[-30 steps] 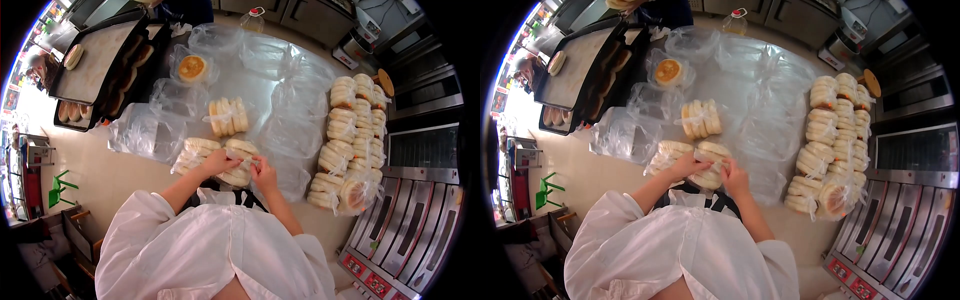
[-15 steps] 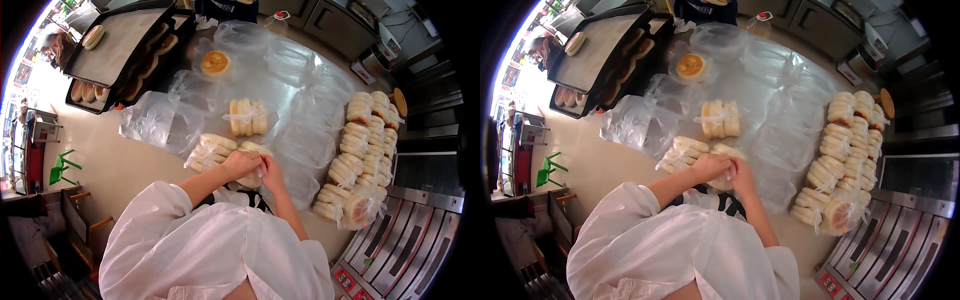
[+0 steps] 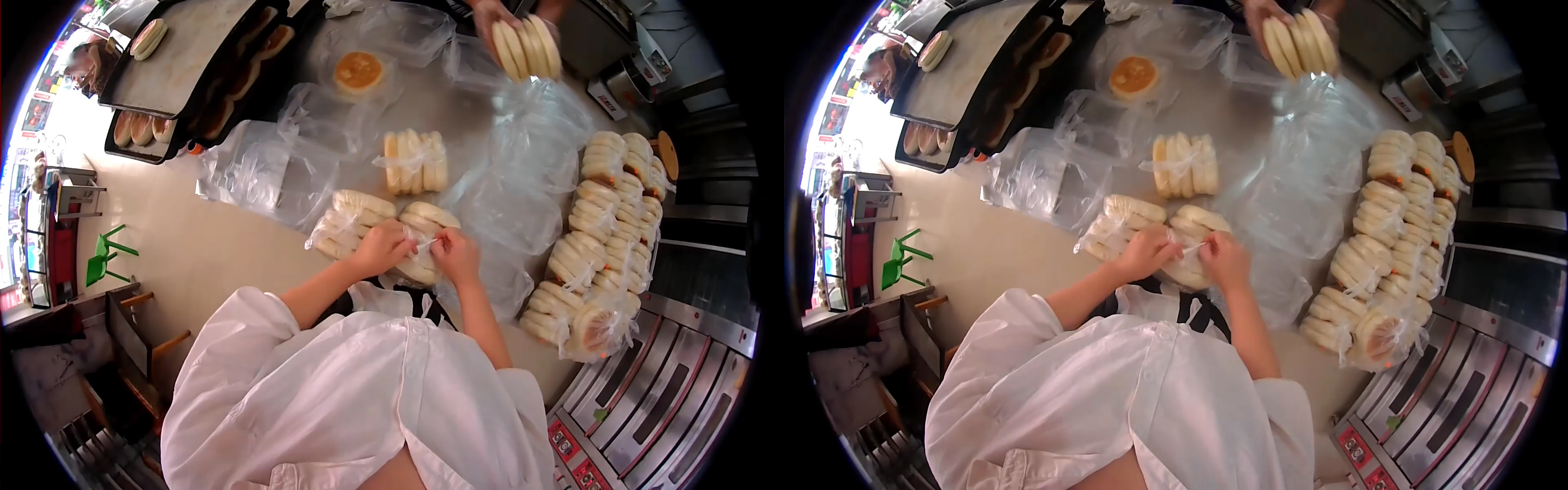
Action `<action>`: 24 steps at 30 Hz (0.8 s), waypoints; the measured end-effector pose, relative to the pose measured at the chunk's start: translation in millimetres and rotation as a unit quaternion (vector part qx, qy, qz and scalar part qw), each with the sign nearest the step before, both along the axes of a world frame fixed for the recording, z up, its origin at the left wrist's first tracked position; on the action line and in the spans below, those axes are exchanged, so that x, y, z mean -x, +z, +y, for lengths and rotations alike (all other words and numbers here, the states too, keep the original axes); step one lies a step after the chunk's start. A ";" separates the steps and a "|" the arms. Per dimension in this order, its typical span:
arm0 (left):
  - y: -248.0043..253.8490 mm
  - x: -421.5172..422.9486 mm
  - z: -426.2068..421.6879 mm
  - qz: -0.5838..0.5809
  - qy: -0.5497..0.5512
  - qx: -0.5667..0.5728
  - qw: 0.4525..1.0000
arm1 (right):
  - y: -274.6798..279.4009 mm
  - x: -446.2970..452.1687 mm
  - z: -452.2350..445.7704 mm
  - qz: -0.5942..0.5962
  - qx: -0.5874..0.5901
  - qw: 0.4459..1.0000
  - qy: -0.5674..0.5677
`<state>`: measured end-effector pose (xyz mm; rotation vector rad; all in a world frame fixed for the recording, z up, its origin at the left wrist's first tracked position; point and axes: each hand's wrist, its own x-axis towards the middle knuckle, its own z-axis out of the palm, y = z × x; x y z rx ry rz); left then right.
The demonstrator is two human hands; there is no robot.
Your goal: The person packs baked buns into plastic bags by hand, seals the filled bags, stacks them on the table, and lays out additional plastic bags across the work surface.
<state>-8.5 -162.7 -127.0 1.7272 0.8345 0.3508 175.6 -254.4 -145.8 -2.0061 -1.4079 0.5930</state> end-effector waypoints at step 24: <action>38.8 -36.0 43.2 -0.166 0.010 0.048 0.985 | -2.0 -6.6 -29.0 0.100 0.012 0.973 -0.206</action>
